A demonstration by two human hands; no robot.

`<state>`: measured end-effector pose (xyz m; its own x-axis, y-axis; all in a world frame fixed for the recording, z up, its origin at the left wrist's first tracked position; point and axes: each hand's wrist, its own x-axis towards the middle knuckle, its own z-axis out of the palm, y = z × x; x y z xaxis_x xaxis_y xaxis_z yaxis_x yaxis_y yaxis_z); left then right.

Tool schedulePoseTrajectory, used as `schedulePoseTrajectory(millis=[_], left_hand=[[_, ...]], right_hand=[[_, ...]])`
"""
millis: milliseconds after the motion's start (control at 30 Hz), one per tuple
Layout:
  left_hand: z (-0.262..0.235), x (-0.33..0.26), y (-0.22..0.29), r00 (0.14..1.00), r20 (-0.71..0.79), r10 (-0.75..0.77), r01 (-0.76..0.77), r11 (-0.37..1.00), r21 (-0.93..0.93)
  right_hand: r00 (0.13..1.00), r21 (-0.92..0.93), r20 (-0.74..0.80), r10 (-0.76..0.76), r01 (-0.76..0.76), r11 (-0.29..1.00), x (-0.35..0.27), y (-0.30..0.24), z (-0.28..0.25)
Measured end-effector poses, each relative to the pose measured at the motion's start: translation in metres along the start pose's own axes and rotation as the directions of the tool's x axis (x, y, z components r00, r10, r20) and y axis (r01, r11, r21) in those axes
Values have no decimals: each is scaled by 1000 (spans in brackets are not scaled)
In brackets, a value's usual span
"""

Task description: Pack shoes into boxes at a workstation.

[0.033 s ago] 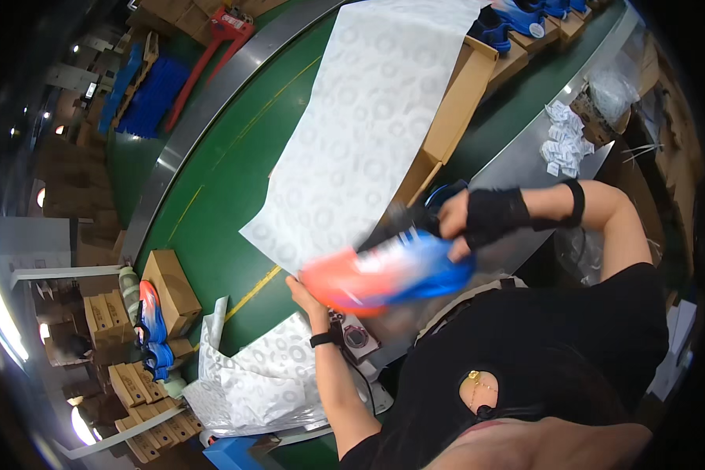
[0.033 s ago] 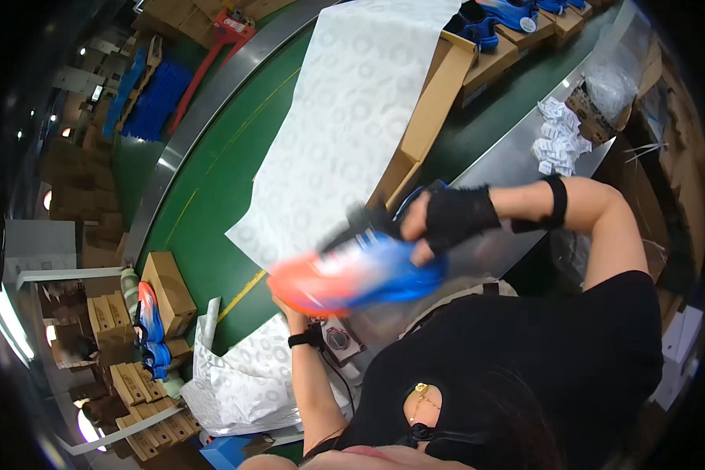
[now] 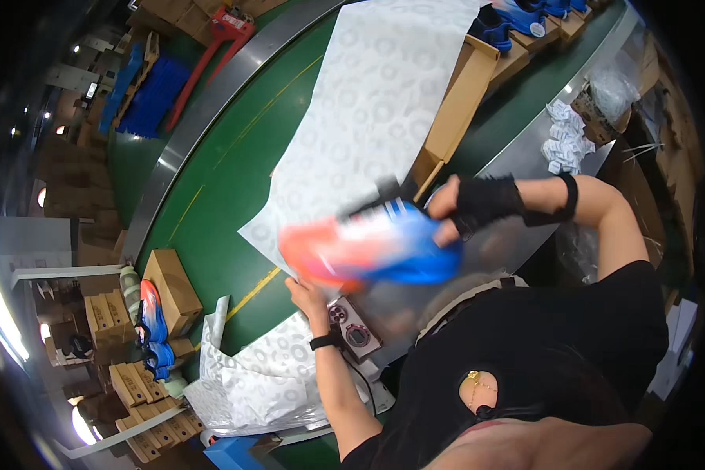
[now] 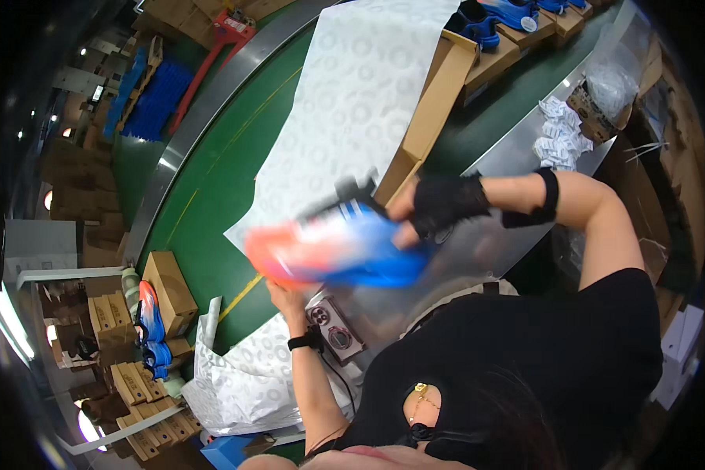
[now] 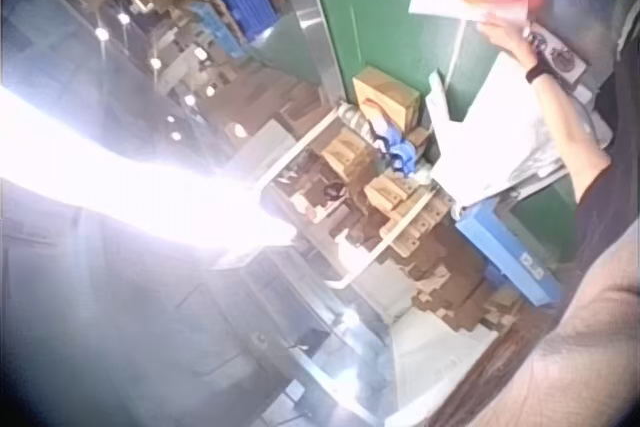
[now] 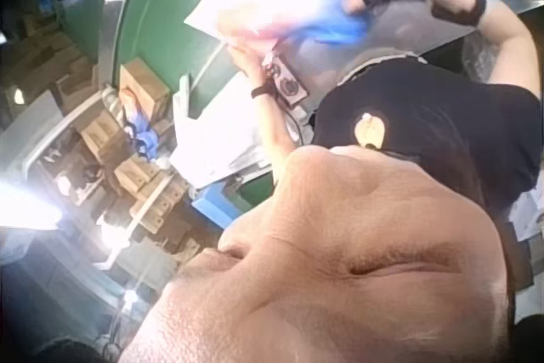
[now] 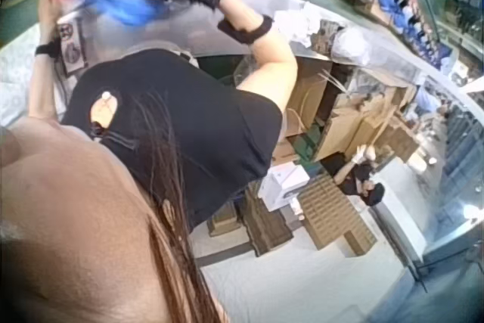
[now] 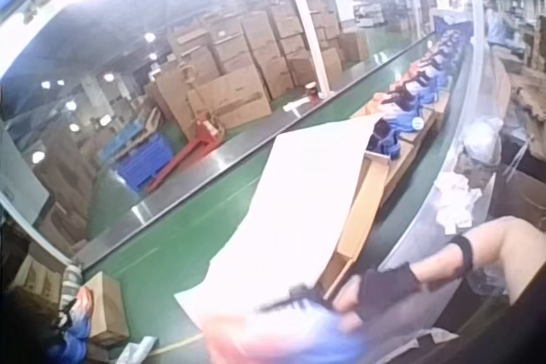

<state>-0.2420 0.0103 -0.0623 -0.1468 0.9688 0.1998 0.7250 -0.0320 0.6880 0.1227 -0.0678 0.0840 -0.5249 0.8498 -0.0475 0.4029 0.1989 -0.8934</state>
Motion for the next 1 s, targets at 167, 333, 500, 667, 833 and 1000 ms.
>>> schedulePoseTrajectory(millis=[167, 333, 500, 667, 833, 1000], left_hand=[[-39, 8, 8, 995, 77, 69, -69, 998, -11], [-47, 28, 112, 970, 220, 103, 125, 566, -815], [35, 58, 140, 850, 316, 422, -102, 721, -686], [89, 78, 116, 642, 679, 356, -151, 927, -344], [104, 69, 137, 375, 925, 64, -746, 613, 260], [115, 51, 126, 607, 745, 277, -716, 597, 362]], right_hand=[[881, -291, -416, 228, -366, 884, 96, 41, -9], [922, -295, -154, 356, -387, 874, 147, 104, 49], [954, -285, 275, 117, -36, 958, 148, 93, 84], [941, -792, -154, 302, -300, 531, 106, 72, 21], [973, -669, -67, 221, -208, 713, 39, 84, -13], [970, -684, -9, -243, 171, 709, -3, 61, 30]])
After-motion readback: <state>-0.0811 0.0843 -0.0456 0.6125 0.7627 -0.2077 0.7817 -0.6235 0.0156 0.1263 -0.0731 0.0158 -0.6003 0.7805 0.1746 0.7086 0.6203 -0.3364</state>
